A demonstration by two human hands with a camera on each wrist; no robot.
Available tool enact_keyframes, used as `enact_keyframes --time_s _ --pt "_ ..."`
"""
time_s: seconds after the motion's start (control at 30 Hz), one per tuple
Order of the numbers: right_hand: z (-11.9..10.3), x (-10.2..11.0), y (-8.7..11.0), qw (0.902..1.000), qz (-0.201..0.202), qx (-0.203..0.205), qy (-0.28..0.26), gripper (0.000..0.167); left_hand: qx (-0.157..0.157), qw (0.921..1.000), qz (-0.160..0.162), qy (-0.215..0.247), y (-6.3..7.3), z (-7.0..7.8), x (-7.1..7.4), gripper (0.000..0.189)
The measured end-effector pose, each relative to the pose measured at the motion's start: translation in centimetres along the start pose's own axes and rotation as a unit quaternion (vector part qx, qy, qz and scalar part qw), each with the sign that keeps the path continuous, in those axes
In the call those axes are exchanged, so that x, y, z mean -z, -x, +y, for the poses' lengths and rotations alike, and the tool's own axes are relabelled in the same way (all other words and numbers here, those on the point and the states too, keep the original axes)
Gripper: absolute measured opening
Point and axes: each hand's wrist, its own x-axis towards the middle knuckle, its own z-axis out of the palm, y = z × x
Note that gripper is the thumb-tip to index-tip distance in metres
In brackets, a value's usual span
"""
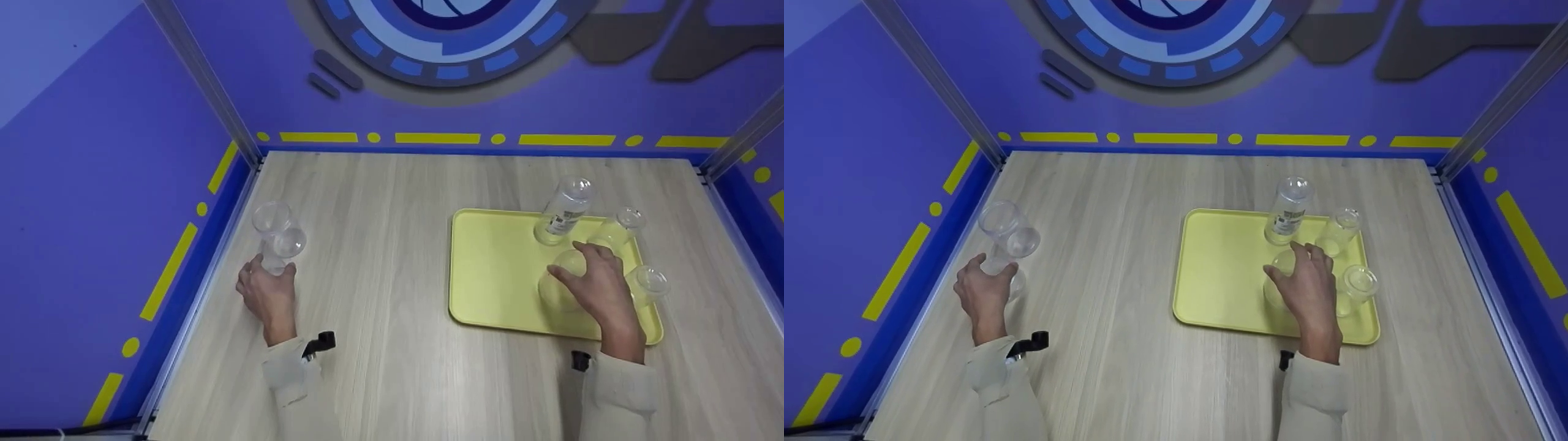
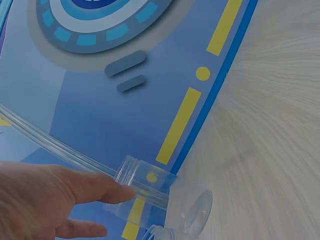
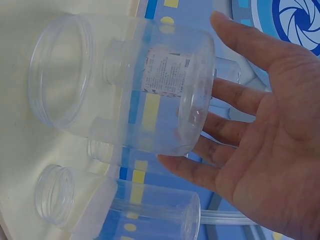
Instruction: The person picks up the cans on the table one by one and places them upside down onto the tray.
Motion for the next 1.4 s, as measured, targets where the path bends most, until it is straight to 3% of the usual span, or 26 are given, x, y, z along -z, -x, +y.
enact_keyframes --time_s 0.67,0.97,1.27,1.4 --pt "-0.6 0.5 -0.1 0.9984 0.047 0.027 -0.018 0.063 -0.003 0.9999 -0.012 -0.003 -0.5 -0.4 -0.5 0.068" --pt "-0.6 0.5 -0.1 0.9987 0.044 0.018 -0.021 0.062 0.000 0.9997 -0.019 -0.012 -0.6 -0.8 -0.7 0.067" --pt "-0.6 0.4 -0.1 0.9982 0.050 0.024 -0.021 0.060 0.000 1.0000 0.001 -0.005 -0.9 -1.5 -0.8 0.063" --pt "-0.6 0.4 0.0 0.9980 0.053 0.028 -0.022 0.060 0.004 1.0000 -0.005 -0.006 -0.9 -1.7 -0.9 0.064"
